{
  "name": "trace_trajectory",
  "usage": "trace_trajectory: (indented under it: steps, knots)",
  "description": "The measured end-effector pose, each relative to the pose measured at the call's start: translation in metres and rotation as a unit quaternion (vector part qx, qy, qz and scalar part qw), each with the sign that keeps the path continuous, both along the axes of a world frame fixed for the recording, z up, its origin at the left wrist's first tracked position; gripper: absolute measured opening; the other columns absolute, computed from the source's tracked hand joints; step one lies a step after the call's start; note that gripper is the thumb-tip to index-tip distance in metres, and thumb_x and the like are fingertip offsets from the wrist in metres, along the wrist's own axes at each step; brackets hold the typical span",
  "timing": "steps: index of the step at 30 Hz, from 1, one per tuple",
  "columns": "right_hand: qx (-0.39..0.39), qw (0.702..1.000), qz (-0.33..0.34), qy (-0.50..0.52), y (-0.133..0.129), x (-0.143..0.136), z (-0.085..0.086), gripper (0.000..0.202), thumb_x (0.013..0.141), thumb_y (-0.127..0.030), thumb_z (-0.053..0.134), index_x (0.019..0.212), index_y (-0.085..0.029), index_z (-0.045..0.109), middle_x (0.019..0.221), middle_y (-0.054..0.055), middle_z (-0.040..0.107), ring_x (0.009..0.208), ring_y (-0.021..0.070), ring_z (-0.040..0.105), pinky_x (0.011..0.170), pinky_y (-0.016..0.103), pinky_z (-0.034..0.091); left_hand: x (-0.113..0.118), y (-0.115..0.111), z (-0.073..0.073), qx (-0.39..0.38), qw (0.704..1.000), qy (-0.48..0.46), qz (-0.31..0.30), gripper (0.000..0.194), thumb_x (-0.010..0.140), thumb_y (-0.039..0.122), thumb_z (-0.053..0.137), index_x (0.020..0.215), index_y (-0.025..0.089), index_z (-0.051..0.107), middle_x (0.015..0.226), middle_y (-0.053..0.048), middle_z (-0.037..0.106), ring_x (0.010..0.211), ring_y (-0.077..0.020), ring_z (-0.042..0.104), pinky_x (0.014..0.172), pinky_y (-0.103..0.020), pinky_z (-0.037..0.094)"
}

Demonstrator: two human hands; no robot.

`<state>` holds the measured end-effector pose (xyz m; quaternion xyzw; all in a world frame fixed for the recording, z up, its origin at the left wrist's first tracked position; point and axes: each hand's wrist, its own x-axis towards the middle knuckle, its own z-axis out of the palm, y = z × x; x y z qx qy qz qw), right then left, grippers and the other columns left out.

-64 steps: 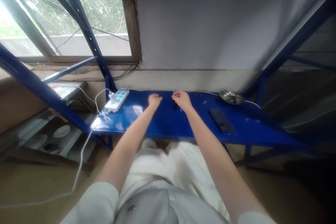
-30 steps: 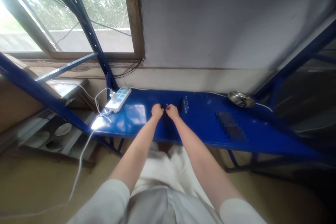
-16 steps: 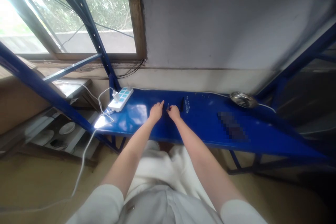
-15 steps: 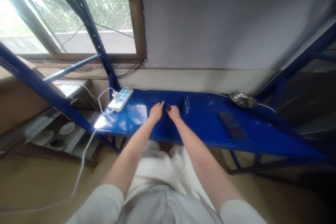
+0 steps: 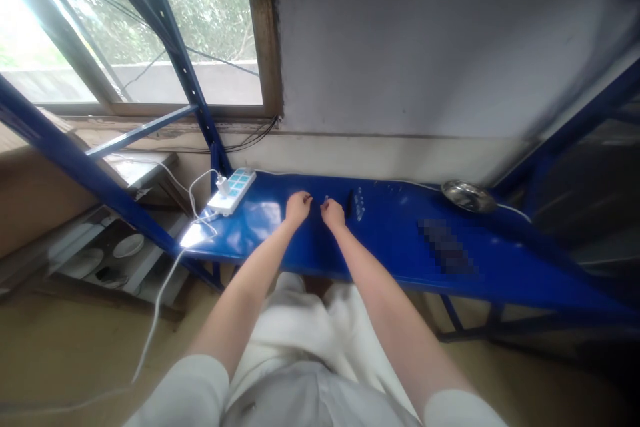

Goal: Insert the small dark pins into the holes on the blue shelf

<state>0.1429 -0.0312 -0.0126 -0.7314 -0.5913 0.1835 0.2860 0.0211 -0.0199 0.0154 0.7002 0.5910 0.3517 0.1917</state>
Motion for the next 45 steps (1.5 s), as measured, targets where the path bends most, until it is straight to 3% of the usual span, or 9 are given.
trace_trajectory:
  steps: [2,6,9,15,28,33,45]
  knots:
    - [0.033,0.999,0.01,0.016,0.002,0.007,0.011,0.019,0.083,-0.017,0.044,0.095,-0.015,0.059,0.093,0.011,0.064,0.088,0.0197,0.061,0.077,0.029,0.045,-0.003,0.003,0.018,0.023,0.994,-0.105,0.021,0.016,0.079,0.019,0.055,0.09,0.015,0.066,0.09,-0.008,0.067,0.084,-0.0156,0.061,0.081,-0.026,0.045]
    - [0.132,0.988,0.082,0.023,0.001,0.022,0.04,0.024,0.084,-0.014,0.04,0.099,-0.014,0.058,0.1,0.011,0.063,0.092,0.0178,0.059,0.082,0.03,0.044,-0.008,-0.001,0.054,0.067,0.973,-0.221,-0.006,0.016,0.074,0.022,0.06,0.087,0.014,0.066,0.085,-0.008,0.068,0.079,-0.0149,0.062,0.08,-0.028,0.046]
    - [0.182,0.976,0.119,0.009,-0.008,0.03,0.057,0.025,0.084,-0.015,0.04,0.101,-0.014,0.058,0.101,0.011,0.063,0.091,0.0184,0.058,0.083,0.032,0.043,-0.007,-0.008,0.067,0.063,0.964,-0.255,-0.04,0.018,0.072,0.022,0.063,0.087,0.014,0.067,0.083,-0.007,0.068,0.076,-0.0138,0.061,0.079,-0.028,0.046]
    - [0.182,0.973,0.138,-0.038,-0.023,0.032,0.071,0.027,0.084,-0.014,0.039,0.102,-0.014,0.059,0.098,0.011,0.062,0.09,0.0199,0.057,0.084,0.034,0.043,0.0,-0.015,0.06,0.053,0.965,-0.25,-0.059,0.018,0.072,0.021,0.062,0.087,0.013,0.067,0.084,-0.007,0.068,0.076,-0.0138,0.061,0.078,-0.028,0.046]
    - [0.159,0.975,0.141,-0.06,-0.027,0.034,0.061,0.027,0.085,-0.013,0.039,0.104,-0.013,0.059,0.097,0.011,0.061,0.09,0.0195,0.056,0.081,0.032,0.042,0.001,-0.019,0.045,0.041,0.94,-0.332,-0.073,0.021,0.071,0.025,0.063,0.088,0.013,0.065,0.08,-0.008,0.068,0.072,-0.0139,0.062,0.074,-0.03,0.049]
    - [0.152,0.975,0.143,-0.076,-0.028,0.034,0.06,0.027,0.085,-0.012,0.039,0.103,-0.013,0.06,0.095,0.01,0.061,0.088,0.0188,0.055,0.08,0.03,0.042,0.002,-0.02,0.044,0.04,0.927,-0.366,-0.074,0.024,0.071,0.028,0.064,0.088,0.012,0.064,0.079,-0.008,0.068,0.071,-0.0155,0.063,0.071,-0.031,0.05]
    - [0.154,0.969,0.151,-0.124,-0.033,0.034,0.073,0.027,0.087,-0.015,0.04,0.105,-0.017,0.06,0.094,0.01,0.061,0.083,0.0184,0.057,0.073,0.029,0.043,-0.003,-0.017,0.048,0.02,0.941,-0.316,-0.117,0.027,0.069,0.032,0.066,0.086,0.012,0.066,0.076,-0.007,0.067,0.066,-0.0132,0.06,0.069,-0.029,0.048]
